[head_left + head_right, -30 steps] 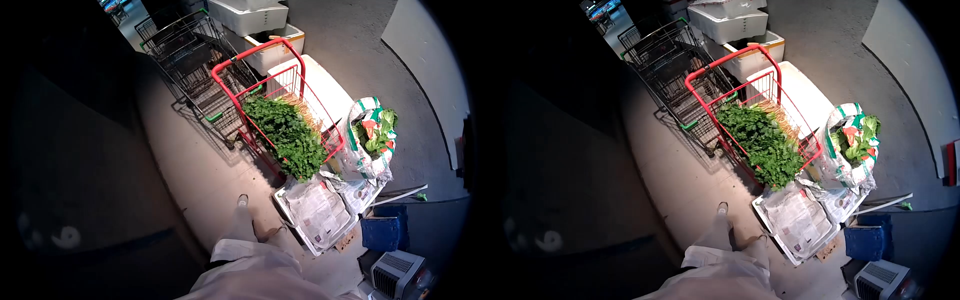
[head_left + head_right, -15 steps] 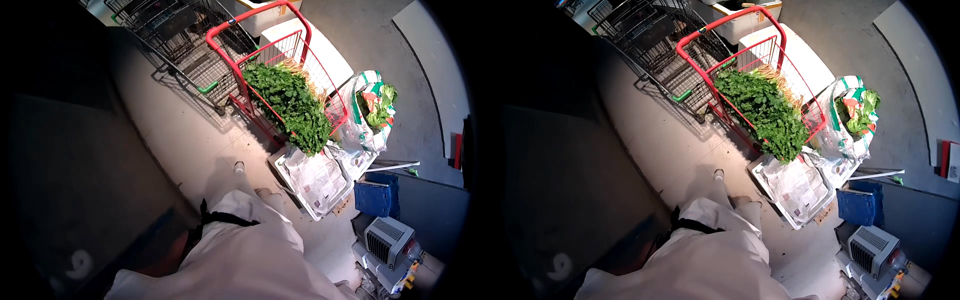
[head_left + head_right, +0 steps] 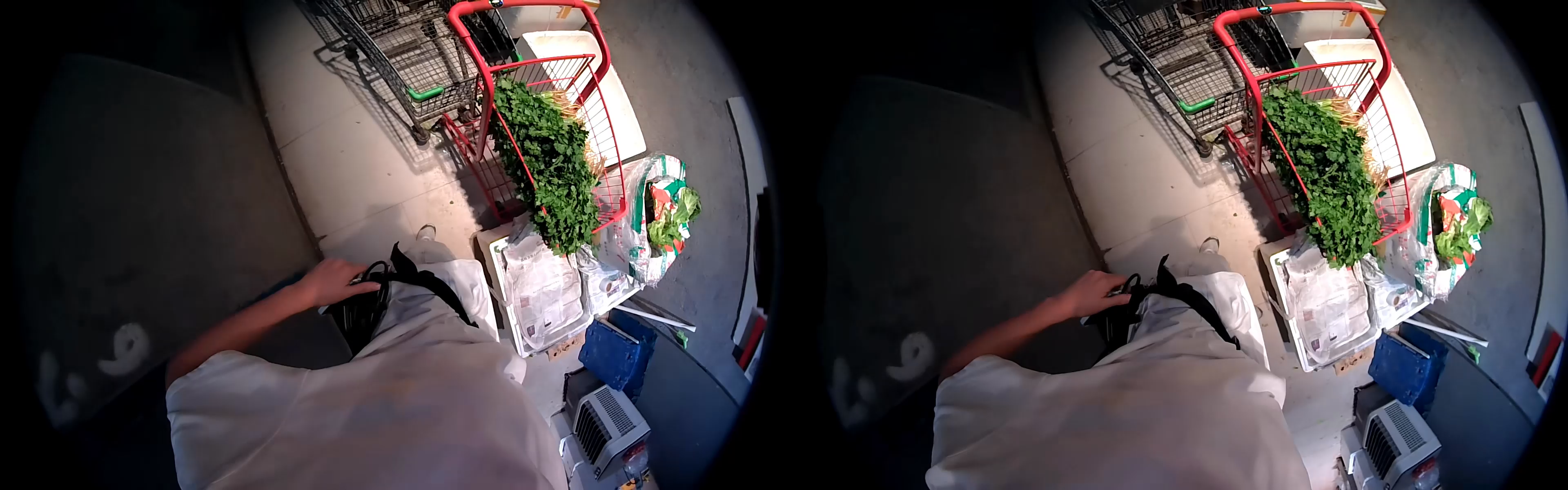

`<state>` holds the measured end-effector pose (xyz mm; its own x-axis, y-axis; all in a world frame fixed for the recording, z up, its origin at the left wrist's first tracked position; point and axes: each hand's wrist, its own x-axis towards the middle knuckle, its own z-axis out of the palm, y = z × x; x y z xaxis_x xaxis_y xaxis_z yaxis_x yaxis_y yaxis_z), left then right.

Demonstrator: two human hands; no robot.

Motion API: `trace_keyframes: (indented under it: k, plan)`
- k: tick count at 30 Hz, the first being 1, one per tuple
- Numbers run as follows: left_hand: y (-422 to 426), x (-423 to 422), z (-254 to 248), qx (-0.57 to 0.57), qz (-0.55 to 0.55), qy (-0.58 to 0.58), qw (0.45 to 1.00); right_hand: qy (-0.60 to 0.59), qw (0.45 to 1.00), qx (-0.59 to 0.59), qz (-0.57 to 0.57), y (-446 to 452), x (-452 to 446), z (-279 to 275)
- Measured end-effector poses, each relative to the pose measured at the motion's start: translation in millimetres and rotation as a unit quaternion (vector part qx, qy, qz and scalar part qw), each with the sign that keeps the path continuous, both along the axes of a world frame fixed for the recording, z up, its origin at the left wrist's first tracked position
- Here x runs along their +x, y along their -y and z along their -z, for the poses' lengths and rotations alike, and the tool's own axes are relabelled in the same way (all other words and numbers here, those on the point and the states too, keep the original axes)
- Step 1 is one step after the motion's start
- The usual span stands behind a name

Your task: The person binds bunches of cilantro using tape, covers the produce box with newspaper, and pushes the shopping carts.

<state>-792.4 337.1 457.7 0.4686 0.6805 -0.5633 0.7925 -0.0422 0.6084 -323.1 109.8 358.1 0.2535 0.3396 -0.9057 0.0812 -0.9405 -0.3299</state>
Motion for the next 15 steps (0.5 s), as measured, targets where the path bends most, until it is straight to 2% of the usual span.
trace_keyframes:
  k: [5, 13, 15]
  plan:
    - [-12, -2, 2, -0.055, 0.027, 0.008, 0.998, -0.01, 1.0, 0.007, 0.002, 2, -9, -4]
    - [-13, -11, 2, -0.04, 0.062, -0.007, 0.997, -0.024, 0.999, 0.019, 0.024, 15, -17, 1]
    - [-11, -12, -7, -0.085, 0.058, 0.004, 0.995, -0.024, 0.999, 0.016, 0.039, 26, -16, 3]
